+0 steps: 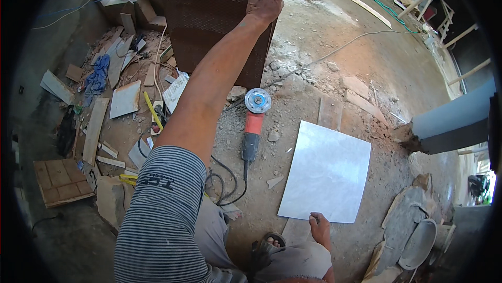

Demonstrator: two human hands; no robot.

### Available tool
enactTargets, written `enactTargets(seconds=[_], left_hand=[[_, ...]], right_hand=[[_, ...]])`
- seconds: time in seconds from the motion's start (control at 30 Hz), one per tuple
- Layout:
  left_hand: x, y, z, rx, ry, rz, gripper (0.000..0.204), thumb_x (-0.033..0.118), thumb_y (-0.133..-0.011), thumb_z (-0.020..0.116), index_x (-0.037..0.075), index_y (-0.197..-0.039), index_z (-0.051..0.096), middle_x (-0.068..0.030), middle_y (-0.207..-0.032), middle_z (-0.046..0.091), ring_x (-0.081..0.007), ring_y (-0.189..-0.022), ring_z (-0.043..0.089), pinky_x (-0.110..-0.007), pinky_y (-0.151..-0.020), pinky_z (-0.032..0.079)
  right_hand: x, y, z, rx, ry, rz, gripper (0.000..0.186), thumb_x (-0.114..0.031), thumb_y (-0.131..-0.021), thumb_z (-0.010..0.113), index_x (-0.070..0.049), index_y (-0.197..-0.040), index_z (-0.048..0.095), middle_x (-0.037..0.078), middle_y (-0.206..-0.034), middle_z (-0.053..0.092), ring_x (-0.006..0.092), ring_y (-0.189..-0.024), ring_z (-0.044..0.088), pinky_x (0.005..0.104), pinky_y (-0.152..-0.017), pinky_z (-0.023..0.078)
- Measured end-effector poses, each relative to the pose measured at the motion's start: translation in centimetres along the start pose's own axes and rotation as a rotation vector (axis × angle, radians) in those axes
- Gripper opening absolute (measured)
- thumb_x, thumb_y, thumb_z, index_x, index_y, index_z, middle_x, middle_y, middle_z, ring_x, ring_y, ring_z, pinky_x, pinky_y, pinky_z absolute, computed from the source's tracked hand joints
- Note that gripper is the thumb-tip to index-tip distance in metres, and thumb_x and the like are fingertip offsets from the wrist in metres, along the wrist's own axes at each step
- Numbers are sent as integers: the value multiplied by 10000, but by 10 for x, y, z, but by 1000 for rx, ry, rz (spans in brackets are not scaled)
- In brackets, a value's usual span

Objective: The person measures a tiled wall corner with a tape measure, then walks across a room and measures several separate floor tiles on the ground.

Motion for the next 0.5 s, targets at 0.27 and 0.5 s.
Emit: enactTargets(seconds=[0.27,0.5], left_hand=[[-32,29,-73,-166,350,60,309,388,-884,522,94,-934,603,-81,-912,582,-276,-923,559,-405,-836,404],[-115,67,-103,-151,243,-330,474,495,-924,370,95,-965,621,-66,-1078,582,-264,-1106,491,-534,-997,252]], right_hand=[[-147,-88,-25,-245,-554,-62,408,-252,-895,529,57,-1162,519,137,-979,610,182,-816,605,297,-689,516],[-374,-189,32,-633,-1277,-21,848,-543,-899,423,75,-1364,73,376,-1272,333,432,-1140,457,464,-881,476]])
Point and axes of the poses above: each hand's wrist, its own y-axis away from the middle knuckle, its own z-axis out of the palm, x = y × z, the point moved 3 cm from there along -y, towards the middle knuckle
